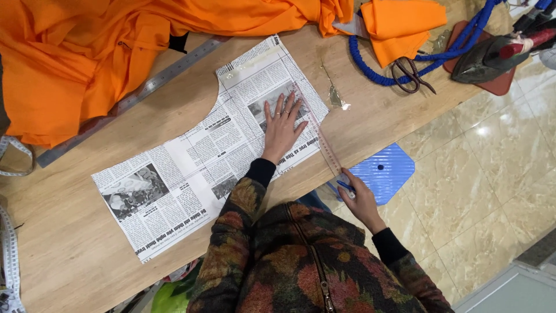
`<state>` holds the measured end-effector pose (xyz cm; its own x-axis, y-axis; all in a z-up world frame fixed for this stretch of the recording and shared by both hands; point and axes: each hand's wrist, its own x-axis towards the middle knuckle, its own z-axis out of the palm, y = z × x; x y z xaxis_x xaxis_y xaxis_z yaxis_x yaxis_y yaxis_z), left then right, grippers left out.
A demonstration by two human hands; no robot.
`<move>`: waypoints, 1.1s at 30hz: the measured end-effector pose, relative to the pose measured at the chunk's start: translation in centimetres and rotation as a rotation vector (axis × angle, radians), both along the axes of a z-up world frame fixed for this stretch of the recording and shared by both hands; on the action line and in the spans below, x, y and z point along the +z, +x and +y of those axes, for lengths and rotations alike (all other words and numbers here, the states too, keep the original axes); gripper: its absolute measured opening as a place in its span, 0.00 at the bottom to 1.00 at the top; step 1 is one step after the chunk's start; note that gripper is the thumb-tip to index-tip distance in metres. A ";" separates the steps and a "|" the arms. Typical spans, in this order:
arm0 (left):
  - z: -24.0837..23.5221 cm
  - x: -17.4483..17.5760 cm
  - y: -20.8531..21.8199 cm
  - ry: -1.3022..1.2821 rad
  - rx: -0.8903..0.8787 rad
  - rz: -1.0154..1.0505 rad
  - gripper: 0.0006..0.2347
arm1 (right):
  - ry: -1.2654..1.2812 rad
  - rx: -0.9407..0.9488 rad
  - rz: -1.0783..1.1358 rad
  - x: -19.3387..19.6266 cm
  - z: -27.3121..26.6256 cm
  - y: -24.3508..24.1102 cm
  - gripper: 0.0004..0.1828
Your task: Cutting orange fabric with scissors and marking a newspaper pattern with a pen and ruler on a workshop table.
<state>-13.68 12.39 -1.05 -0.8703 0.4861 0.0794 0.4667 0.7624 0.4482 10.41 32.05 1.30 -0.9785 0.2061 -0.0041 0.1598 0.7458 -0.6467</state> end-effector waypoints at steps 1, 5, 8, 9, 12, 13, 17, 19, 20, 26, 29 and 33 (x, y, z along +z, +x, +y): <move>0.0 0.0 -0.1 -0.001 -0.004 -0.003 0.25 | -0.001 -0.004 -0.003 -0.3 0.2 -0.1 0.33; 0.1 0.0 -0.6 0.008 -0.003 0.012 0.25 | 0.013 0.017 0.021 -0.8 0.5 -0.2 0.32; 0.1 0.0 -0.6 0.002 -0.003 0.011 0.25 | 0.027 0.014 0.012 -0.6 0.3 -0.2 0.31; 0.2 0.0 -0.7 -0.001 0.001 0.016 0.25 | 0.041 0.013 0.011 -0.5 0.2 -0.3 0.31; 0.1 0.0 -0.7 0.000 -0.003 0.024 0.25 | 0.051 0.010 0.012 -0.3 0.0 -0.3 0.31; 0.1 -0.1 -0.7 0.000 -0.005 0.024 0.25 | 0.050 0.007 0.012 -0.3 -0.1 -0.3 0.31; 0.1 -0.2 -0.7 0.003 -0.006 0.016 0.25 | 0.068 -0.006 0.019 -0.4 -0.2 -0.1 0.31; 0.1 -0.2 -0.7 0.001 -0.006 0.020 0.25 | 0.073 -0.008 0.016 -0.3 -0.3 -0.1 0.31; 0.1 -0.2 -0.7 -0.004 -0.006 0.020 0.25 | 0.073 -0.008 0.015 -0.2 -0.4 -0.2 0.30; 0.0 0.1 -0.6 0.004 -0.009 0.029 0.25 | 0.071 -0.021 -0.001 0.0 -0.6 -0.2 0.30; 0.0 0.2 -0.6 0.001 -0.008 0.032 0.25 | 0.077 -0.021 -0.008 -0.1 -0.5 -0.1 0.30; 0.0 0.0 -0.6 -0.002 -0.010 0.044 0.25 | 0.075 -0.033 -0.013 -0.4 -0.5 0.0 0.30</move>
<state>-14.28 12.42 -1.09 -0.8611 0.4950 0.1159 0.4934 0.7587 0.4255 10.37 31.58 0.87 -0.9711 0.2387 0.0002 0.1932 0.7865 -0.5866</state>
